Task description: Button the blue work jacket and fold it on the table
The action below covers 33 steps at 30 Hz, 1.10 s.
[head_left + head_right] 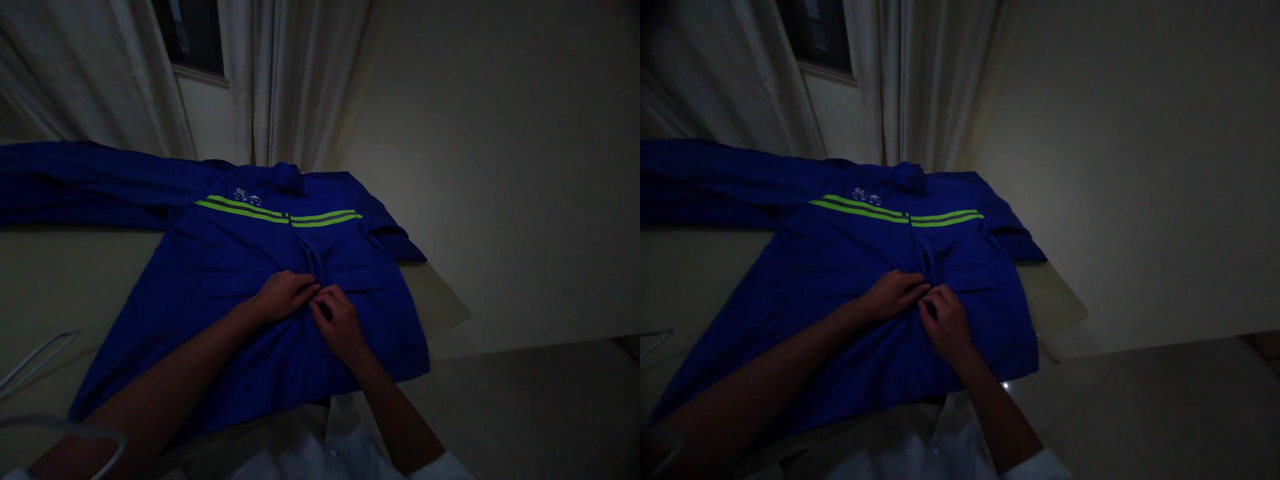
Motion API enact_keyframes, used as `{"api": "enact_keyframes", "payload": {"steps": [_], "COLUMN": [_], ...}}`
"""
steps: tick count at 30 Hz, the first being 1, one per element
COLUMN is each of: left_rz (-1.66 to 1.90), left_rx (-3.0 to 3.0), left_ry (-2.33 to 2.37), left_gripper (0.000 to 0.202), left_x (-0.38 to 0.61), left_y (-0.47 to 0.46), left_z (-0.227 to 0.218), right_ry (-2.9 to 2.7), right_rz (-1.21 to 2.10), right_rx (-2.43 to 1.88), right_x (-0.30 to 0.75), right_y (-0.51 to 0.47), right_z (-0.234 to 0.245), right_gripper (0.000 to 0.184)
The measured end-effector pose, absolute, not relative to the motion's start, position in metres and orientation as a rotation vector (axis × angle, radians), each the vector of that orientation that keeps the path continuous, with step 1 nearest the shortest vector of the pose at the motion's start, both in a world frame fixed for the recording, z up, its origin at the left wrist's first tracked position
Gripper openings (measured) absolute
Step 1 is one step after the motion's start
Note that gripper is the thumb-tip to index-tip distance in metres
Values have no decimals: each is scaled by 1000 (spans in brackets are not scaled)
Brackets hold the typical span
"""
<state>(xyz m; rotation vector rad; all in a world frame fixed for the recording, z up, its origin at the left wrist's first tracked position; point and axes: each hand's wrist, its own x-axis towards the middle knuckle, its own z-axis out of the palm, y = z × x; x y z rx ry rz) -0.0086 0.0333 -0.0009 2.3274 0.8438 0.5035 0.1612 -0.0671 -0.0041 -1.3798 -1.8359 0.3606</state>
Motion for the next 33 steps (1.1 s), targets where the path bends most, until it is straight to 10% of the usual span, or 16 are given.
{"api": "enact_keyframes", "payload": {"steps": [33], "left_rz": [480], "left_rx": [2418], "left_ry": [892], "left_gripper": [37], "left_x": [-9], "left_y": [33], "left_z": [-5], "right_ry": [-1843], "right_rz": [404], "right_rx": [-1363], "right_x": [160], "right_y": [-67], "right_z": [-1], "right_gripper": [9]}}
